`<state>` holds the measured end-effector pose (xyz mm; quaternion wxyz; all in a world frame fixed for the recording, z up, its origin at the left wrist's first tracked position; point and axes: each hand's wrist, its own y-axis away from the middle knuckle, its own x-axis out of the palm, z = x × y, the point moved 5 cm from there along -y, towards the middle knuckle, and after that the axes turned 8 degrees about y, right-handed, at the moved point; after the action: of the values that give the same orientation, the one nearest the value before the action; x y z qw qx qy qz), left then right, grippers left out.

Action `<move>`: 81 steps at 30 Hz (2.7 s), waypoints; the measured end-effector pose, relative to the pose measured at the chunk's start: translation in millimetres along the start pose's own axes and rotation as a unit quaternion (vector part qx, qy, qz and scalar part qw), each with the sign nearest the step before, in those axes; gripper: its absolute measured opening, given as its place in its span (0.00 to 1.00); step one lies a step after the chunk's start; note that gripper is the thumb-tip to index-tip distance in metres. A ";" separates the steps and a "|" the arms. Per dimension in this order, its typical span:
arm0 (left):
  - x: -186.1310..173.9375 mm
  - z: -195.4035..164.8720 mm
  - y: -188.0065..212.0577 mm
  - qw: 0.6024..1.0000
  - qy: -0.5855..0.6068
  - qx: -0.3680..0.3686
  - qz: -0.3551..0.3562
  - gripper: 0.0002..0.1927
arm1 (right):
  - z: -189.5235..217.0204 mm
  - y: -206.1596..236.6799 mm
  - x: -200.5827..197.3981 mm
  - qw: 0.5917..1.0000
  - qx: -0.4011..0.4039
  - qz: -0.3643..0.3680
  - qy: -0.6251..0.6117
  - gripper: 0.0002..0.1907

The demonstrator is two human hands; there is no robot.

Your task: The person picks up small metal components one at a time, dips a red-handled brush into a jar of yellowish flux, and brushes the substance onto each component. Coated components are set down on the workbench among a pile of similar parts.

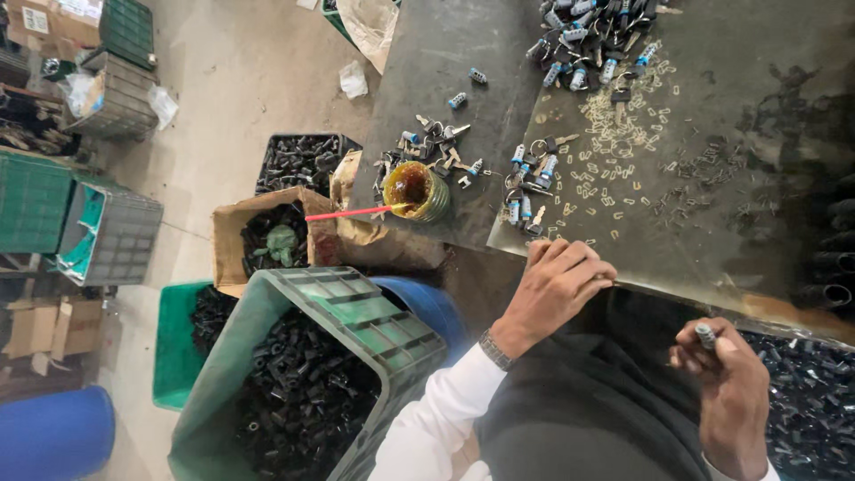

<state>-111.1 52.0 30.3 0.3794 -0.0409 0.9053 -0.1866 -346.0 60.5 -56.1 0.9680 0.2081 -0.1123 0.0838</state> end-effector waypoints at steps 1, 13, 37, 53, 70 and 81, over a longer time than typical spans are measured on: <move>-2.3 1.3 1.4 1.000 -0.007 -0.001 0.001 0.06 | 0.7 -0.9 5.3 0.998 -0.022 0.035 -0.053 0.14; -19.4 -3.9 -2.1 0.976 0.181 -0.094 -0.082 0.05 | 25.6 9.0 44.8 0.995 -0.069 0.048 0.044 0.16; -8.2 -23.2 3.3 0.870 0.435 -0.218 -0.077 0.09 | 37.0 -1.0 58.4 0.995 -0.032 0.050 -0.082 0.10; -5.1 -61.2 -0.1 0.923 0.353 -0.115 -0.097 0.12 | 75.1 24.0 56.9 0.957 -0.245 -0.060 0.146 0.12; -4.0 -66.7 -1.6 0.921 0.355 -0.117 -0.109 0.11 | 37.0 15.4 48.0 0.983 0.034 0.071 -0.164 0.08; -1.2 -67.1 -3.8 0.919 0.355 -0.128 -0.110 0.10 | 47.3 16.1 50.6 0.989 -0.017 0.061 -0.135 0.08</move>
<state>-157.6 69.4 75.6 0.0012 -0.1199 0.9865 -0.1117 -309.4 60.8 4.9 0.9403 0.1942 -0.2563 0.1119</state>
